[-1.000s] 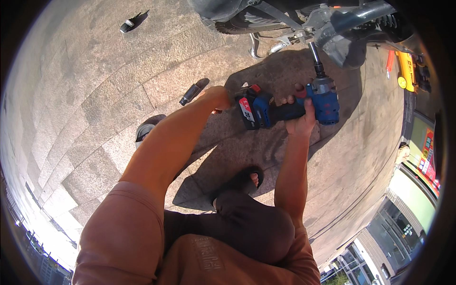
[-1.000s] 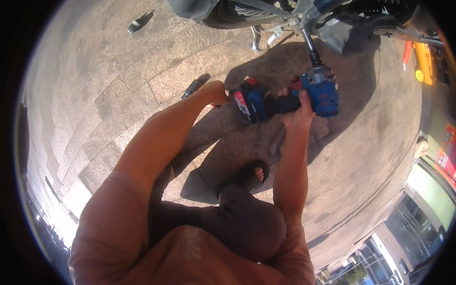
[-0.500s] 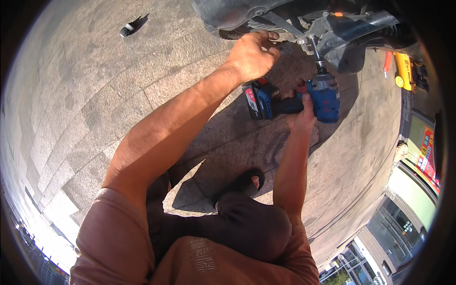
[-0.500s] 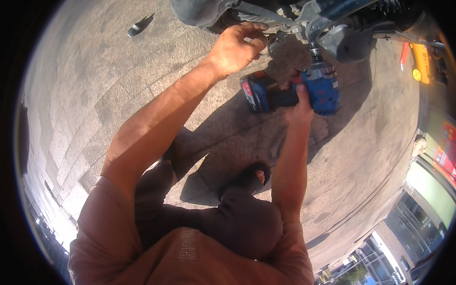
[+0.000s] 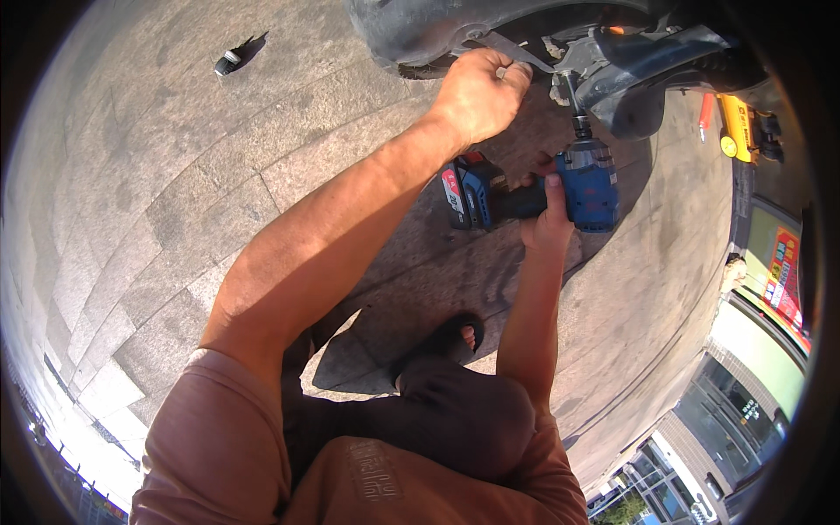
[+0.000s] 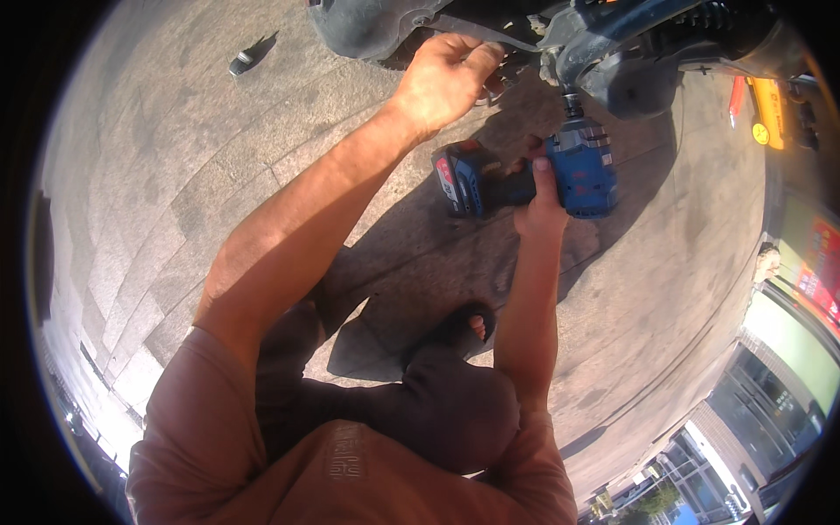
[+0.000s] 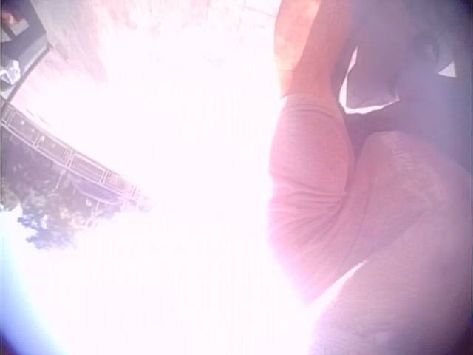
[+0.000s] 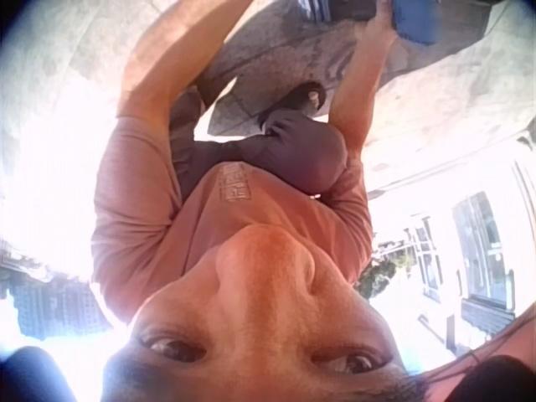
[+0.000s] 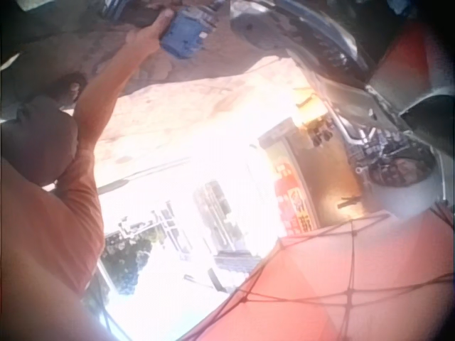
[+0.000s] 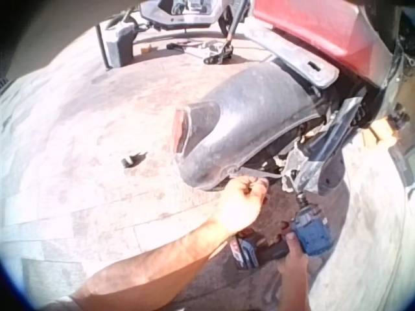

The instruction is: The person uses a cordless impact wrench to remove bolts from the rear wheel area of a black electric scooter. They retrieve the tool from a red toolbox, walk to the scooter, and work on the wheel assembly while squatting.

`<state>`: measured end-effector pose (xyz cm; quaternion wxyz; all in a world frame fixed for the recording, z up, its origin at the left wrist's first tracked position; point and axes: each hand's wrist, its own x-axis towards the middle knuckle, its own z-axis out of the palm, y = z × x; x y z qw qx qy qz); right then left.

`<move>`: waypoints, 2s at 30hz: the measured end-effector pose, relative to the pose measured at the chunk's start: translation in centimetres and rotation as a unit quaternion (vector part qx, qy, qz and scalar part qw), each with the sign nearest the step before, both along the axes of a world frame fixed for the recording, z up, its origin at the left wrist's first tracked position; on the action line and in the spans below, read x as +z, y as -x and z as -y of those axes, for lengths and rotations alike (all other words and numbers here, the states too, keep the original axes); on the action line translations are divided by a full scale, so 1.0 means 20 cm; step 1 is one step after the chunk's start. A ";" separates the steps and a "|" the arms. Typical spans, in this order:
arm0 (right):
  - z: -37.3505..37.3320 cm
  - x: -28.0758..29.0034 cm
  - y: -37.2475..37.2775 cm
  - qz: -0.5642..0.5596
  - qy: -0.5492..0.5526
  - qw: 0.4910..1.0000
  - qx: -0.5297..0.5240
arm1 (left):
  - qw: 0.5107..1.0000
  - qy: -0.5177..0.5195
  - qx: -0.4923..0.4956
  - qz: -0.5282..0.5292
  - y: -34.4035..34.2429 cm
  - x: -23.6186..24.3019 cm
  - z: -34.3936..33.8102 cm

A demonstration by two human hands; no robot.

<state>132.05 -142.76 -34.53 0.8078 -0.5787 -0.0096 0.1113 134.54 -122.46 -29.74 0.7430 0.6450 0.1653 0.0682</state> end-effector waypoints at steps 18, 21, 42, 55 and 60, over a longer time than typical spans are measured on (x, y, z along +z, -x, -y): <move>0.01 0.06 -0.02 -0.051 -0.021 0.998 0.025 | 0.996 -0.076 -0.039 -0.022 -0.01 0.02 -0.04; 0.02 0.03 -0.06 -0.001 0.020 1.000 0.007 | 0.994 -0.094 -0.049 -0.022 -0.01 0.03 -0.04; 0.04 -0.04 0.03 -0.065 -0.172 0.980 0.078 | 0.995 0.093 0.041 0.000 0.00 -0.03 0.13; 0.38 -0.06 0.35 -0.135 -0.120 0.983 0.044 | 0.967 -0.061 -0.048 -0.241 0.22 -0.49 0.20; 0.51 -0.12 0.47 -0.159 -0.100 0.982 0.022 | 0.915 -0.355 0.033 -0.190 0.35 -0.73 -0.02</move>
